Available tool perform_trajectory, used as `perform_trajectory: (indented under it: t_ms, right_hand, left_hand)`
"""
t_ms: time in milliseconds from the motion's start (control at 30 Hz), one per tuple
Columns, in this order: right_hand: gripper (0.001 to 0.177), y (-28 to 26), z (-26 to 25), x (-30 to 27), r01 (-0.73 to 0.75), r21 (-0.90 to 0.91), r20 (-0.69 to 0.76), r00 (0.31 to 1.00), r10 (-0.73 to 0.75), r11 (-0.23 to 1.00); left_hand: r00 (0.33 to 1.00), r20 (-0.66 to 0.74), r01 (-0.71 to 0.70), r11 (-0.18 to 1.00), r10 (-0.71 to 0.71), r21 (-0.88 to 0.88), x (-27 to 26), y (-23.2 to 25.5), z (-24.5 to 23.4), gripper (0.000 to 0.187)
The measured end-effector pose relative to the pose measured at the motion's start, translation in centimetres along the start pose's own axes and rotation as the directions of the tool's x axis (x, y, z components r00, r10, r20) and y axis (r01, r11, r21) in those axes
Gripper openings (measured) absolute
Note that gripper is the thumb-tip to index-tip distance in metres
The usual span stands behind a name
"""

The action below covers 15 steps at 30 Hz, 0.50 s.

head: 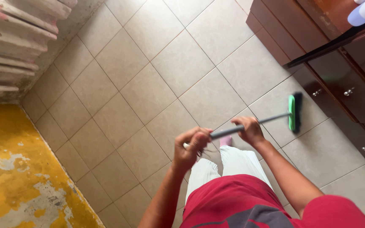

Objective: The person sweeps a tiled floor using a broom, pushing debris toward and out of an open doorway.

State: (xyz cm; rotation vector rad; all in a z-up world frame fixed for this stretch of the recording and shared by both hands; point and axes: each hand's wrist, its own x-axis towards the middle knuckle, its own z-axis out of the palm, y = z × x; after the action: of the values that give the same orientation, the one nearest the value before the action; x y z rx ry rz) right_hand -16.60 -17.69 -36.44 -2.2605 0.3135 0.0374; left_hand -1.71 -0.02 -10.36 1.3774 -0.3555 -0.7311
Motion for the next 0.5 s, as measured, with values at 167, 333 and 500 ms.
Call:
perform_trajectory:
  t_ms: [167,333,500]
  right_hand:
    - [0.016,0.2,1.1,7.7,0.204,0.076,-0.109,0.975,-0.195,0.976]
    - [0.022,0.1,0.8,15.3,0.245,0.062,-0.019,0.970,-0.244,0.968]
    - [0.020,0.5,2.2,20.2,0.246,0.056,-0.026,0.969,-0.245,0.968]
  left_hand:
    - [0.988,-0.056,-0.141,0.985,0.147,0.098,1.3,2.0,-1.5,0.037]
    - [0.957,-0.140,-0.227,0.955,0.255,0.188,3.8,2.5,-1.2,0.037]
    - [0.932,-0.168,-0.266,0.920,0.323,0.289,5.0,1.2,-1.4,0.035]
